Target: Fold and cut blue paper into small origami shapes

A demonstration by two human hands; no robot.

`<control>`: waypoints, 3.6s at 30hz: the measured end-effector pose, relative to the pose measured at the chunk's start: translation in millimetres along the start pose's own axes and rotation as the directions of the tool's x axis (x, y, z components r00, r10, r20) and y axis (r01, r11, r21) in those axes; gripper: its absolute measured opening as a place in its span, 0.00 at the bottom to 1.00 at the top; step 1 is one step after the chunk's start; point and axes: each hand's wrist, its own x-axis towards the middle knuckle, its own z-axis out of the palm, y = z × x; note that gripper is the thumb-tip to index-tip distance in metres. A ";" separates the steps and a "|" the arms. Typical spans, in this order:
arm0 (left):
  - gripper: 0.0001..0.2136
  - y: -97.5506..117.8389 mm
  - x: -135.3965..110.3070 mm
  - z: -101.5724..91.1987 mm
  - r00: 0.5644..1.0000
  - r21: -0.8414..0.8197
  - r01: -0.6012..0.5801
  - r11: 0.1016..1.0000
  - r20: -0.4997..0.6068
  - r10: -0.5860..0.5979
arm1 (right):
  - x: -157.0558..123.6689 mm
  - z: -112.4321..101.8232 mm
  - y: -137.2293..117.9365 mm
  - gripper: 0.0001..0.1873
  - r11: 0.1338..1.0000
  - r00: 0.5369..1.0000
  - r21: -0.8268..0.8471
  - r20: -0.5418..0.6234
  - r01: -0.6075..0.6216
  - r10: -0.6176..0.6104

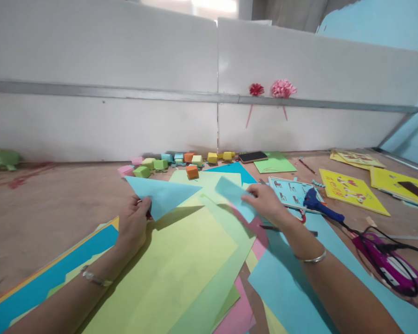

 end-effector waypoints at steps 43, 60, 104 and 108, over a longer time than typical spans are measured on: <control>0.15 73.0 47.4 -160.2 0.897 0.980 -0.116 0.162 0.174 -0.407 | -10.4 77.8 -14.2 0.26 0.774 0.944 0.627 0.299 -0.085 -0.139; 0.10 94.2 29.0 -152.6 0.918 0.945 -0.130 0.299 0.229 -0.325 | -15.5 74.4 -20.8 0.21 0.794 0.966 0.607 0.212 -0.013 -0.147; 0.07 45.9 -6.8 -50.5 0.962 0.673 -0.046 0.738 0.229 -0.149 | -78.1 42.9 -30.2 0.16 0.326 0.284 -0.166 -0.237 0.931 -0.929; 0.17 65.7 -28.8 -61.8 0.960 0.780 -0.184 0.597 0.274 -0.062 | -79.1 58.1 -32.0 0.11 0.301 0.301 0.028 -0.155 0.953 -0.941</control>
